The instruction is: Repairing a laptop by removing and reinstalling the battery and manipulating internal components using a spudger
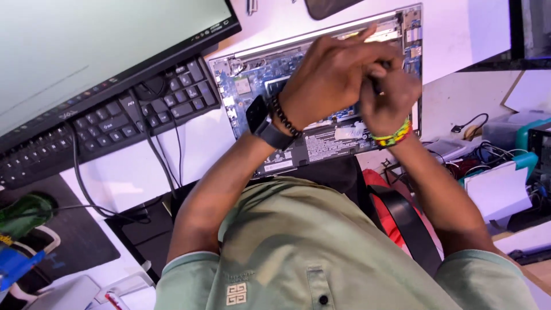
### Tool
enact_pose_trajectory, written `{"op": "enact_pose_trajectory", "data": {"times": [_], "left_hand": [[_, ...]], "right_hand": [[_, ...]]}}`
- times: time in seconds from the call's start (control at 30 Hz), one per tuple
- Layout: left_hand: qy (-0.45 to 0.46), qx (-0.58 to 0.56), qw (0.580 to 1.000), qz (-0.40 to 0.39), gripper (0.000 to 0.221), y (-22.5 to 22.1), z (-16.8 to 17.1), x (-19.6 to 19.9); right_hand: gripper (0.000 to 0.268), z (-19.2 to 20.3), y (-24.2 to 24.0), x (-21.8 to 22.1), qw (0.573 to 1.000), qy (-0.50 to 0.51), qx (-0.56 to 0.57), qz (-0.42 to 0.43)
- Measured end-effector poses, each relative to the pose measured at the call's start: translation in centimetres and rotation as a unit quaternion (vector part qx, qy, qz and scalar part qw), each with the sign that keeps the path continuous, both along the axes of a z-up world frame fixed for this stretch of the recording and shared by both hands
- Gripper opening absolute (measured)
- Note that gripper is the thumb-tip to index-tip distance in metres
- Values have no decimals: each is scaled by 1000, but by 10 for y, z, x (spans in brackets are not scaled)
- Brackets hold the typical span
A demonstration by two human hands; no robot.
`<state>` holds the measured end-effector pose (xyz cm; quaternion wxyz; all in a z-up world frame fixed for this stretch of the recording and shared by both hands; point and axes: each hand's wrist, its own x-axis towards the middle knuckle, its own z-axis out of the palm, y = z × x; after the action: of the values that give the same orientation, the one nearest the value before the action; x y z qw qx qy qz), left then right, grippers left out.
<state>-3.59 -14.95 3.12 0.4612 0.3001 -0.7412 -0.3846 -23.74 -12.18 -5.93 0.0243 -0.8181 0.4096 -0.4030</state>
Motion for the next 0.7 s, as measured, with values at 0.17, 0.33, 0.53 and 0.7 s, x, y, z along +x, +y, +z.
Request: {"op": "enact_pose_trajectory", "data": {"times": [0.17,0.33,0.53,0.7], "left_hand": [[-38,-33,998,40,40,5,6,7],[-34,-44,995,86,4,4,25,2],[-89,-17,989,119,37,0,25,-7],[-146,28,984,102,28,1,20,-15]], "right_hand": [[29,13,-14,11,994,-65,24,82],[26,4,-40,-21,976,-22,130,172],[18,51,-27,-2,968,-59,177,170],[13,41,-16,15,985,-89,149,13]]}}
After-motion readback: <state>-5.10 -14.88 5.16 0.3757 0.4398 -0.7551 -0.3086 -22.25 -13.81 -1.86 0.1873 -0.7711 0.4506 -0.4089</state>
